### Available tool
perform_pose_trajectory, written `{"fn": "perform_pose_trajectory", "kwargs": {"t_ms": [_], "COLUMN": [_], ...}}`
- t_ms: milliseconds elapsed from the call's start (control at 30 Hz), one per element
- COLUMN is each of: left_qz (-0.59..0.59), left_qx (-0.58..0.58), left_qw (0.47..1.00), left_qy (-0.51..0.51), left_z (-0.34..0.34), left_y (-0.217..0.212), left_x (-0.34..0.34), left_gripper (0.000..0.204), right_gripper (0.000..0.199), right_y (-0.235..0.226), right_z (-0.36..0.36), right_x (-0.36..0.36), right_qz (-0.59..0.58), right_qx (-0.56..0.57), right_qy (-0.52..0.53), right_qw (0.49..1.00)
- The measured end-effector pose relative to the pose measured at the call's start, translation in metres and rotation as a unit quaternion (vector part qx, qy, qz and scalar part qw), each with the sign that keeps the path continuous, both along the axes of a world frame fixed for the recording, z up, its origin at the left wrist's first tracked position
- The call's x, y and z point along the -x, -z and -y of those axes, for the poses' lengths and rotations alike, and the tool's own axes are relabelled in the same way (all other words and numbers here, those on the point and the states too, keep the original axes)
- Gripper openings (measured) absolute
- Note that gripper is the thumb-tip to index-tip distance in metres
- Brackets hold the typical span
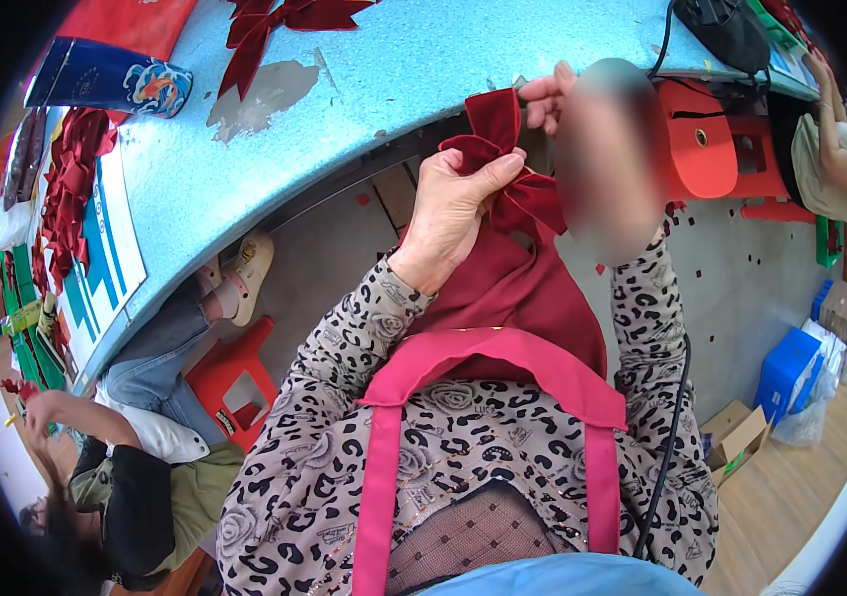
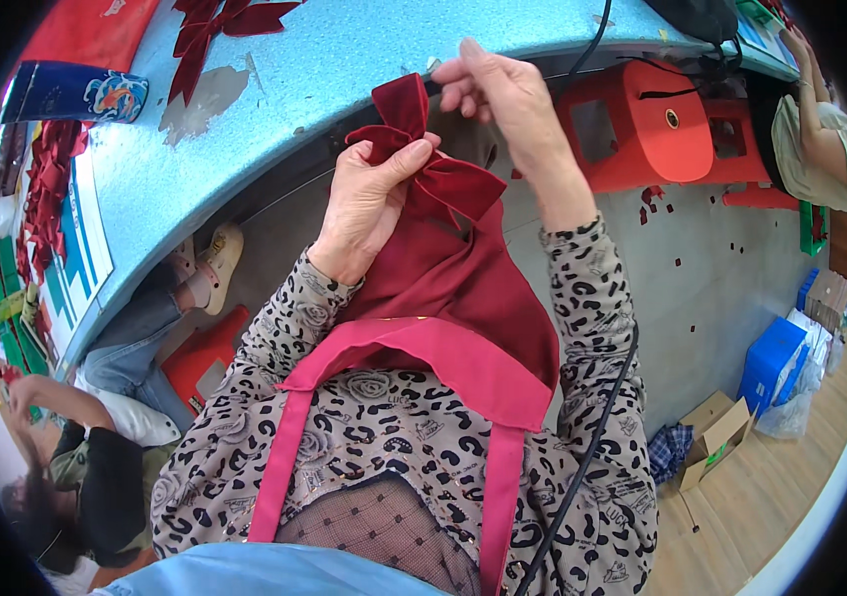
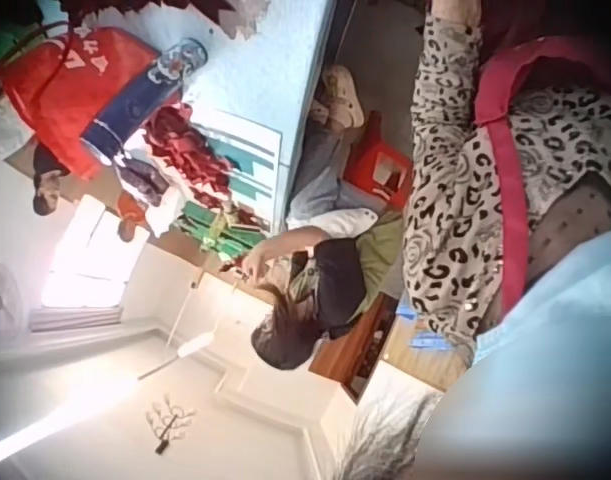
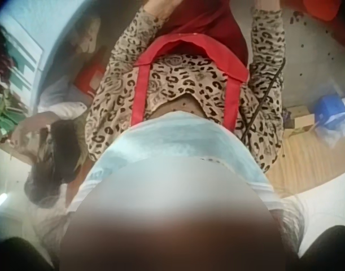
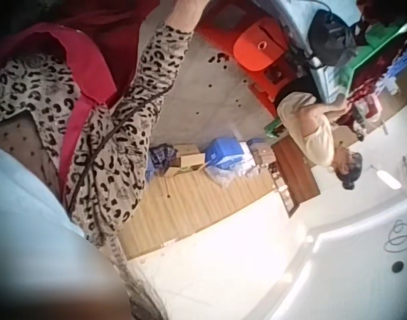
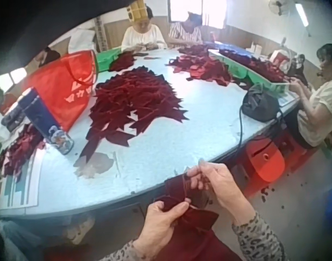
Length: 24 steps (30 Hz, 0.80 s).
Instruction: Assembling and tying red fabric bows by hand at a workbench.
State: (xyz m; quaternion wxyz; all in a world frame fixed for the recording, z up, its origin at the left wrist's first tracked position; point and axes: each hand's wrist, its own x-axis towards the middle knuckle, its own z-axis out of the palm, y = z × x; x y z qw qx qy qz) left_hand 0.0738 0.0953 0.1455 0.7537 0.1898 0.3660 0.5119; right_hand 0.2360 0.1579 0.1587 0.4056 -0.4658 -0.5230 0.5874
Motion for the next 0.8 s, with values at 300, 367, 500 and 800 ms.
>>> {"fn": "perform_pose_trajectory", "kwargs": {"t_ms": [300, 367, 500, 800], "left_qz": [0.017, 0.011, 0.002, -0.042], "left_qx": [0.001, -0.002, -0.009, -0.032], "left_qw": [0.999, 0.999, 1.0, 0.998], "left_qy": [0.033, 0.033, 0.023, 0.043], "left_z": [-0.004, -0.003, -0.005, -0.006], "left_y": [-0.004, -0.004, -0.005, 0.003], "left_x": [-0.005, -0.006, -0.009, -0.01], "left_gripper": [0.024, 0.025, 0.025, 0.023], "right_gripper": [0.018, 0.019, 0.017, 0.014], "right_y": [-0.012, -0.011, 0.005, 0.005], "right_z": [0.01, 0.009, 0.009, 0.011], "right_x": [-0.008, -0.008, -0.007, -0.003], "right_qz": [0.009, 0.01, 0.022, -0.001], "right_qx": [-0.011, -0.016, -0.066, -0.028], "right_qy": [-0.041, -0.046, -0.044, -0.029], "right_qw": [0.999, 0.999, 0.997, 0.999]}}
